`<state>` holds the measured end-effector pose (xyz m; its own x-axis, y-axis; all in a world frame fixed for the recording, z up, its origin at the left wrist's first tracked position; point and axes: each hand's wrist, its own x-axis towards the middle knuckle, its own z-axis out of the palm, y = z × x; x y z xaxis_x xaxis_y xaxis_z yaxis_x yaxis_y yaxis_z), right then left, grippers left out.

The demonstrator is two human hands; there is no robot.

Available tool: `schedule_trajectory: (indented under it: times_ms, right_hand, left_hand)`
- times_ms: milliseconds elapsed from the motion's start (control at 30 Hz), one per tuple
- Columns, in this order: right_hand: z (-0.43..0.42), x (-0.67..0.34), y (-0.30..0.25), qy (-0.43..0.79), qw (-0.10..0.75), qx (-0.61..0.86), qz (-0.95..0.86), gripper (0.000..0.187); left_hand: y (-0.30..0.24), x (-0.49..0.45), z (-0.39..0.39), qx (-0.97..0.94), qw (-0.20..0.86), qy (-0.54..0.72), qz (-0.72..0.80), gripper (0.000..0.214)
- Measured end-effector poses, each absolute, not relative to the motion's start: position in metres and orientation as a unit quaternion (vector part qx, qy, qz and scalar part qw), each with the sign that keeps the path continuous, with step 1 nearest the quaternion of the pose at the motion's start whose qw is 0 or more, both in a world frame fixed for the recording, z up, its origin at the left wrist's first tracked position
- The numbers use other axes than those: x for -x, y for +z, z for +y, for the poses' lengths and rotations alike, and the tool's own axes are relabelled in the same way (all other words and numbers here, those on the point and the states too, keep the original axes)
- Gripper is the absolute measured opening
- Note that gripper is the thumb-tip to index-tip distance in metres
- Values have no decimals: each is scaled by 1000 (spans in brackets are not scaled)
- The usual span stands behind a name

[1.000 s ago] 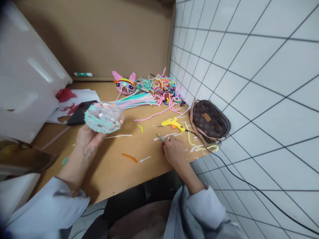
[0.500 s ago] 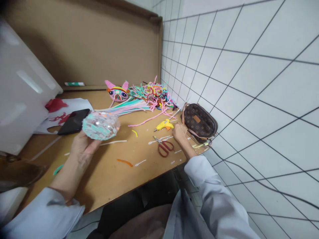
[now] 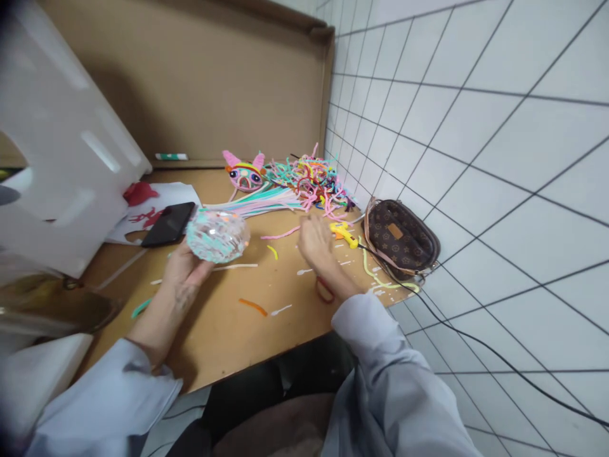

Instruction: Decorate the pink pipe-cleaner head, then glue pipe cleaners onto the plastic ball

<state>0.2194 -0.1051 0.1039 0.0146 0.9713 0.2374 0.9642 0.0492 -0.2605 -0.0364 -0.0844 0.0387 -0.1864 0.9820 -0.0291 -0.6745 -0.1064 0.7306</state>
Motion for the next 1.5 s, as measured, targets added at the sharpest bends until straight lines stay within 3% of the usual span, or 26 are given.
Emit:
schedule_trajectory:
  times_ms: [133, 200, 300, 367, 533, 767, 867, 1000, 1100, 1367, 1500]
  right_hand:
    - [-88, -162, 94, 321, 366, 533, -692, 39]
    - [-83, -148, 84, 478, 397, 435, -651, 56]
    - [-84, -146, 72, 567, 399, 315, -649, 98]
    - [-87, -152, 66, 583, 397, 289, -648, 108]
    - [-85, -160, 59, 619, 427, 258, -607, 108]
    - [-84, -157, 57, 616, 472, 244, -582, 105]
    - [-85, -157, 58, 617, 493, 242, -564, 108]
    - [-90, -157, 59, 635, 492, 234, -548, 112]
    - [-93, -158, 60, 650, 467, 224, -556, 109]
    - [-86, -163, 57, 647, 450, 218, -576, 87]
    - [-83, -160, 46, 614, 465, 239, -591, 89]
  left_hand:
    - [38, 36, -87, -251, 552, 714, 352, 32]
    - [38, 34, -88, -272, 518, 729, 355, 34]
    - [38, 31, -90, -320, 472, 740, 357, 38]
    - [39, 28, -91, -348, 444, 743, 359, 40]
    - [43, 24, -95, -408, 380, 750, 356, 39]
    - [46, 27, -98, -400, 460, 724, 321, 45]
    - [44, 27, -100, -437, 489, 683, 321, 60]
    - [38, 22, -102, -541, 458, 624, 329, 97]
    - [36, 19, -103, -575, 427, 598, 359, 107]
    - [42, 16, -109, -655, 216, 576, 438, 87]
    - [35, 16, -109, -701, 140, 539, 445, 80]
